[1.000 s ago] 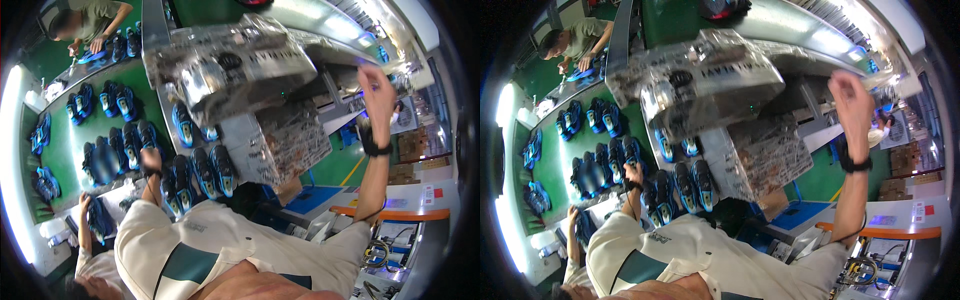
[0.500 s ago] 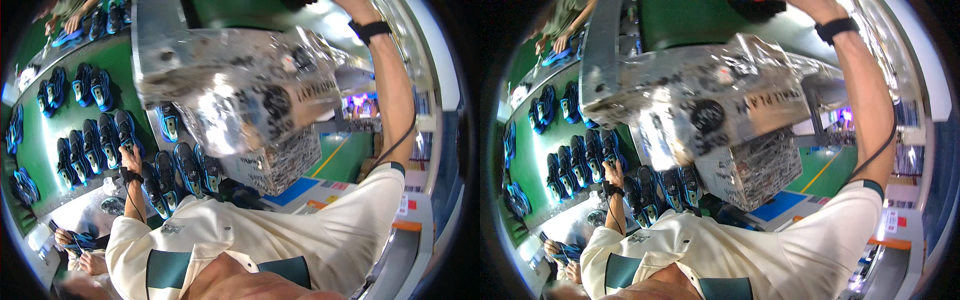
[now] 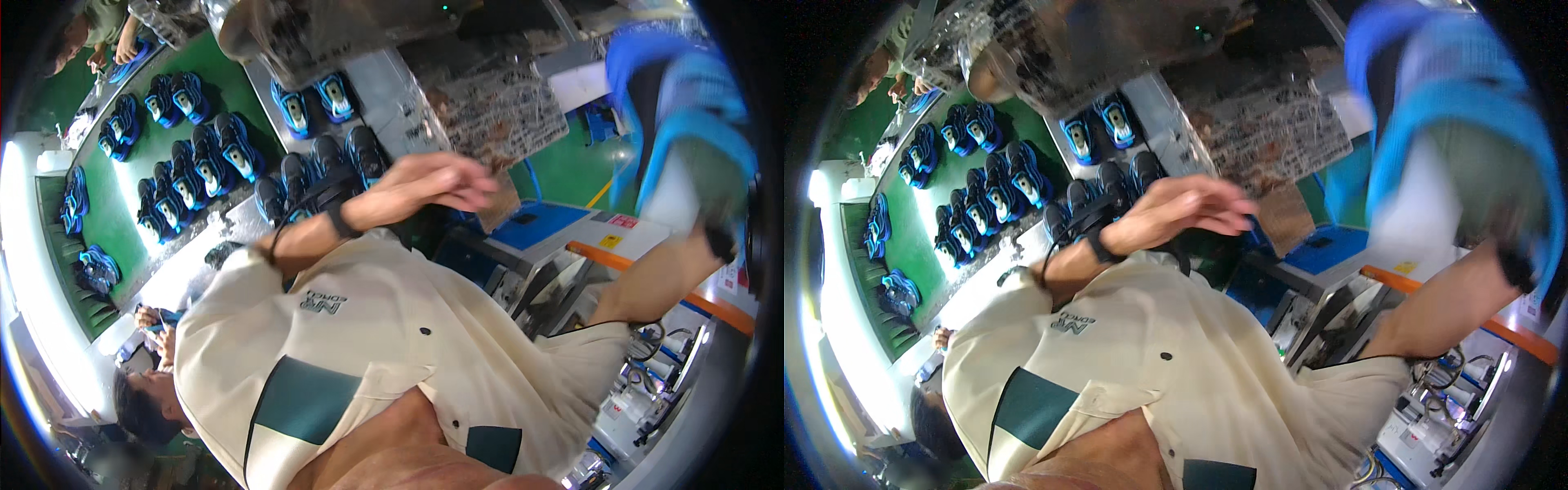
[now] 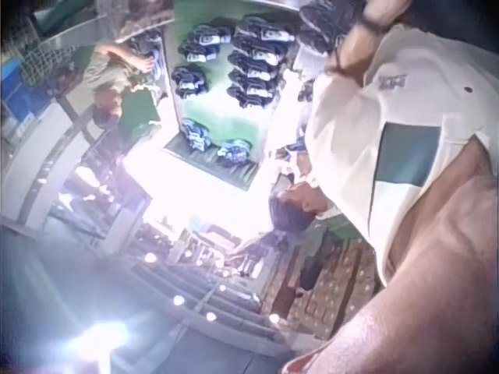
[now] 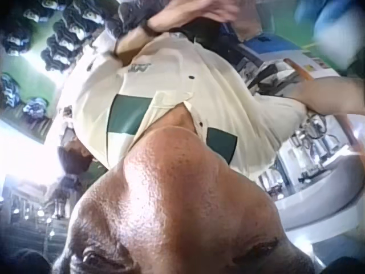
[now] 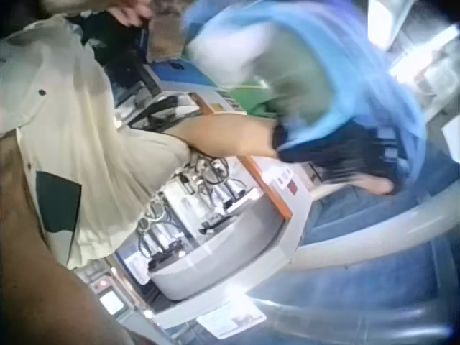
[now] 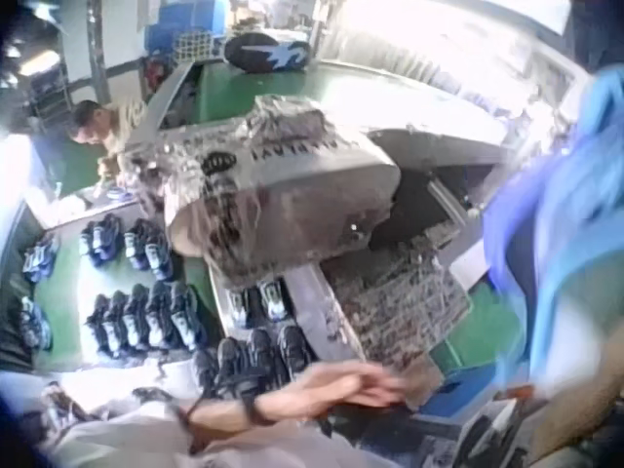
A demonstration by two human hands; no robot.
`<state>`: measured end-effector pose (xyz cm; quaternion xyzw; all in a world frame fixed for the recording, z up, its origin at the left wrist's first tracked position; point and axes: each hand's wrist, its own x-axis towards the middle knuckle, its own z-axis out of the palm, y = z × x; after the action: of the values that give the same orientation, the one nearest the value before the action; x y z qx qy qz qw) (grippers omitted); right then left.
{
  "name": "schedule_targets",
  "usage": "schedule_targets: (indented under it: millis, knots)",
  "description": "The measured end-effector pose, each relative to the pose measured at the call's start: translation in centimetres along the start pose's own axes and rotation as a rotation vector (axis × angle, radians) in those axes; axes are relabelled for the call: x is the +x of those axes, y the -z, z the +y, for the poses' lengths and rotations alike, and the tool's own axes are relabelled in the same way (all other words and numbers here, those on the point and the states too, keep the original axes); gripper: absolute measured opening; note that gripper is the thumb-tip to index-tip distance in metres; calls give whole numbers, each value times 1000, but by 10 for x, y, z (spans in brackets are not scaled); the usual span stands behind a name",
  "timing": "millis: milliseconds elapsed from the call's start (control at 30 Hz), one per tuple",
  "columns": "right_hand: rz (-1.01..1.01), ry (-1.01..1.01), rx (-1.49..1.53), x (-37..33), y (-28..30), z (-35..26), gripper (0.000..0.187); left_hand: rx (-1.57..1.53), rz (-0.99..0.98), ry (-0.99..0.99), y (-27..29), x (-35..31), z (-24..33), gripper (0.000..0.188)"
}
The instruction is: Operating a specialized machine to process athletic shoes in a factory setting.
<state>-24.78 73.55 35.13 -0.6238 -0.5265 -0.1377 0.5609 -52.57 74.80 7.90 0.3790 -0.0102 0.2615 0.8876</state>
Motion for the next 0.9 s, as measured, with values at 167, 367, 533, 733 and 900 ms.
schedule_targets:
  millis: [167,367,533,733,900]
  knots:
    - [-83,-395,-22,-189,88,70,53,-505,-339,91,-106,84,-54,71]
    - [171,-691,126,-320,224,57,61,-439,-218,593,-168,65,-154,47]
    - [381,-759,41,-431,299,13,65,250,-279,494,-249,71,-255,57]
    - [982,-816,9,-537,408,-18,65,469,-682,554,-388,21,-364,74]
    - [1459,-681,-65,-600,473,-44,39,288,-814,707,-476,-13,-445,62]
